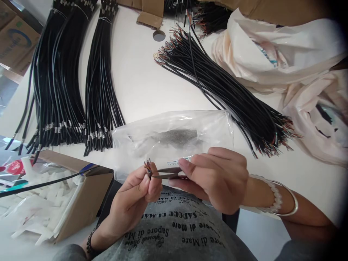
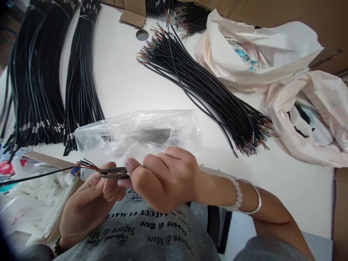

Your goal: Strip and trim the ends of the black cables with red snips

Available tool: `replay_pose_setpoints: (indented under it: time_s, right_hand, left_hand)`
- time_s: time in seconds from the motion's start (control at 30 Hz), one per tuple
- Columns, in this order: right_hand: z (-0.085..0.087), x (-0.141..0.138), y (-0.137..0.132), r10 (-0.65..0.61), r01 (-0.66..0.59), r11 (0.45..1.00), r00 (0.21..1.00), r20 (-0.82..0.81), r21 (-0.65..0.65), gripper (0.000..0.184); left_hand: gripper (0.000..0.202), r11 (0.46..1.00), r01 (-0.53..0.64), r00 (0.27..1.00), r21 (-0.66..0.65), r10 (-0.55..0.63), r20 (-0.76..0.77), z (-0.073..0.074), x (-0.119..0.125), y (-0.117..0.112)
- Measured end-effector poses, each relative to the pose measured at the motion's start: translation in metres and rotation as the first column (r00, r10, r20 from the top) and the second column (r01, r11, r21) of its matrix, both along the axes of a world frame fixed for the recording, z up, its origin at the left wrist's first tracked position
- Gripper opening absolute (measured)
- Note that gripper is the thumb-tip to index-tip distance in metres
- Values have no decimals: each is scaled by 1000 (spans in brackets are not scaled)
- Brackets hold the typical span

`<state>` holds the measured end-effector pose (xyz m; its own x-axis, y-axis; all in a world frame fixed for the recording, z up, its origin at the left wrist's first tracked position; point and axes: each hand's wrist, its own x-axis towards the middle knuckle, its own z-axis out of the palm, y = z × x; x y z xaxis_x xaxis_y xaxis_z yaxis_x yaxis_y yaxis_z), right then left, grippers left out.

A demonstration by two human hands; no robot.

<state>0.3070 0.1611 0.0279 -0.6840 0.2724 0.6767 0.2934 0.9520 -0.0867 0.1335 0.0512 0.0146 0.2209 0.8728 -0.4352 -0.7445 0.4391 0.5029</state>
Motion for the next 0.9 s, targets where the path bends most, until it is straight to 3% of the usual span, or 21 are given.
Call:
replay_pose_setpoints:
  time_s: [0.47,0.67,0.9]
  right_hand:
    - [-7,-5,-4,2,-2,995,1000,1,-101,24]
    - [-5,-3,-6,54,-43,960,998,32,-276,24]
    - [3,-2,-3,108,-49,879,989,97,-475,27]
  left_hand:
    - [42,994,102,995,-32,-102,-5,4,0,4]
    - [45,990,135,990,-25,-136,-24,3,-2,3]
    - [41,990,141,988,-23,-142,-56,4,-3,2]
